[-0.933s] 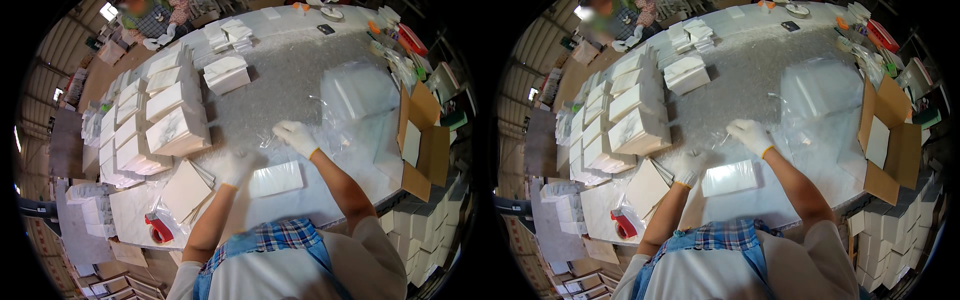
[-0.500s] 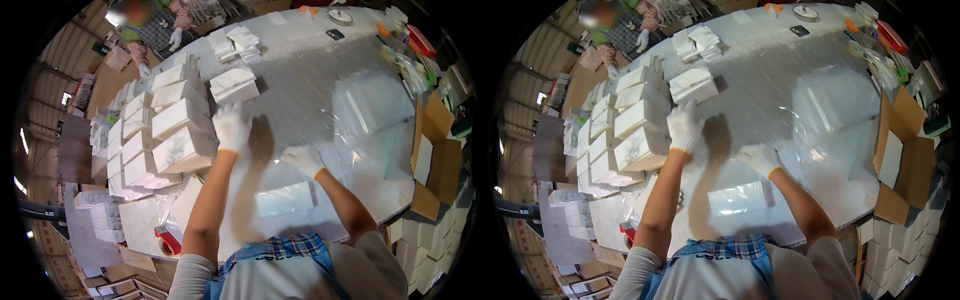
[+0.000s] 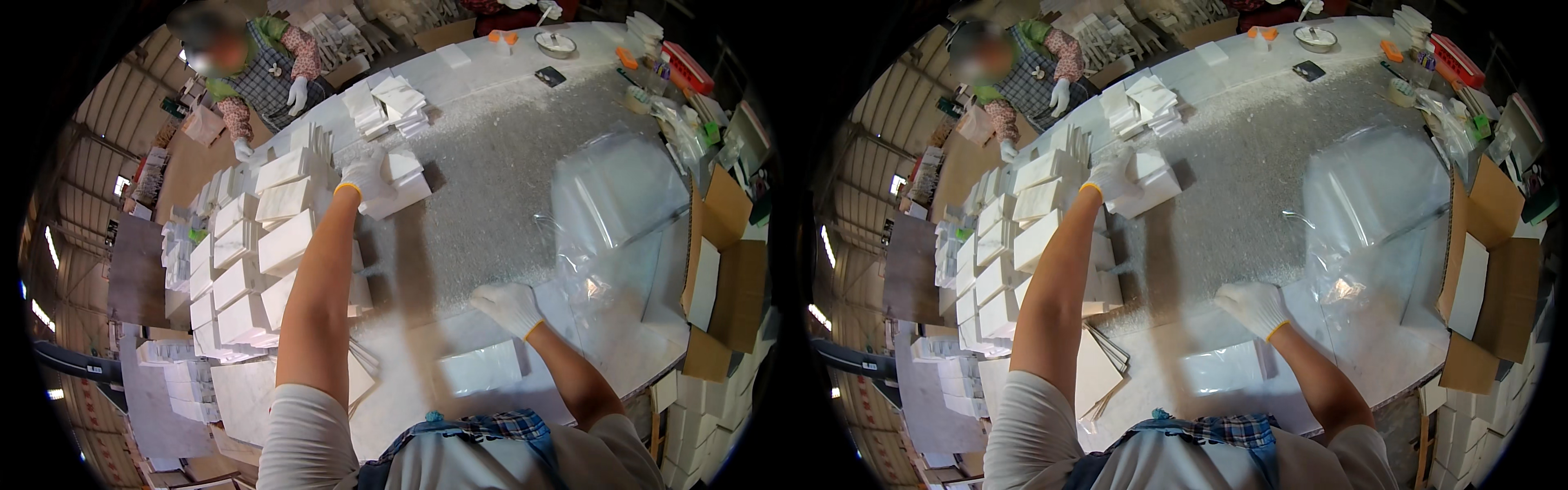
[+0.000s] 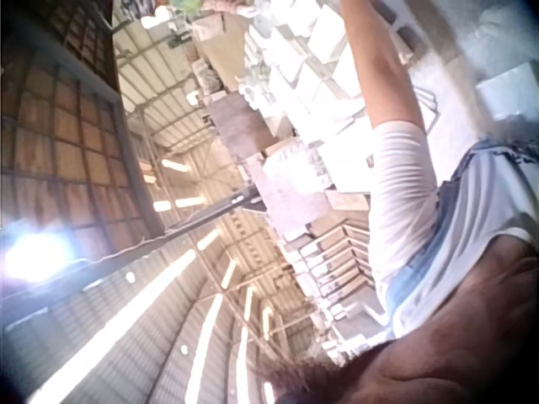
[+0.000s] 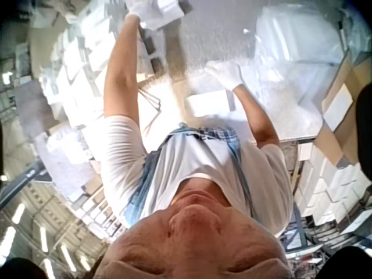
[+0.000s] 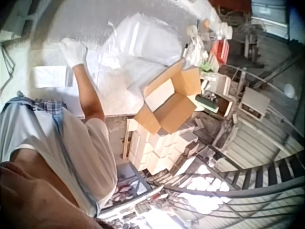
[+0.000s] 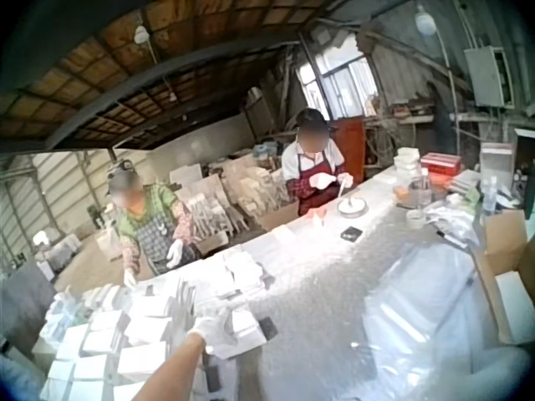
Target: The person wraps individual white rectangular tiles in clear plastic film and places them into a cardboard box. The person repeats this process for multiple tiles, stacking the wrapped tiles inside the box.
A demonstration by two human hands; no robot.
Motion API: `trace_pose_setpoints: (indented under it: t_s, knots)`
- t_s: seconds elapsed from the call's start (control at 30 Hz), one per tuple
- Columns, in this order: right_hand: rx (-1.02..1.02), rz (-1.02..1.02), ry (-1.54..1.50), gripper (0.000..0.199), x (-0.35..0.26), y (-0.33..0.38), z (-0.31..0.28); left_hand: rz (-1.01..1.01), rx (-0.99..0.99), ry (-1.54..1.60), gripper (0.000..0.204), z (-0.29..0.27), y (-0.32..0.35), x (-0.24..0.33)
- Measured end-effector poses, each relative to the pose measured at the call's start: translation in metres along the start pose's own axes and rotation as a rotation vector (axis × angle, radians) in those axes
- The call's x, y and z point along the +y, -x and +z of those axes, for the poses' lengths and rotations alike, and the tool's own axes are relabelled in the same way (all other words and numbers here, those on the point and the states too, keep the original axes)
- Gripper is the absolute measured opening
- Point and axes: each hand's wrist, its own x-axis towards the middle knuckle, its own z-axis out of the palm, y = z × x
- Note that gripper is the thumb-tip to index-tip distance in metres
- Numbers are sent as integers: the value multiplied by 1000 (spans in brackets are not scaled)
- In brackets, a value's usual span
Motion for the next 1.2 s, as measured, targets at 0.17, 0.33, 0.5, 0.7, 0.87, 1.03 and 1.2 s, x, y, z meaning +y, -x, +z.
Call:
trace_pose_setpoints:
  t_s: [0.17, 0.33, 0.5, 0.7, 0.87, 1.03, 1.2]
  knots:
    - [50, -44, -29, 34, 2, 3, 1, -54, 108, -101, 101, -2, 16, 17]
    - [-6, -16, -23, 35, 1, 1, 2, -159, 180, -139, 78, -14, 61, 47]
    - [-46, 53, -26, 36, 0, 0, -5, 24, 128, -16, 77, -33, 154, 106]
    - [-49, 112, 149, 33, 7, -6, -1, 254, 167, 232, 64, 4, 272, 157]
    - [-71, 141, -96, 35, 2, -7, -3, 216, 132, 270, 85, 26, 342, 198]
    - [-75, 108, -93, 39, 3, -9, -5, 238, 86, 191, 86, 30, 354, 218]
    - [-50, 100, -202, 38, 0, -7, -7, 279, 119, 172, 86, 39, 356, 217]
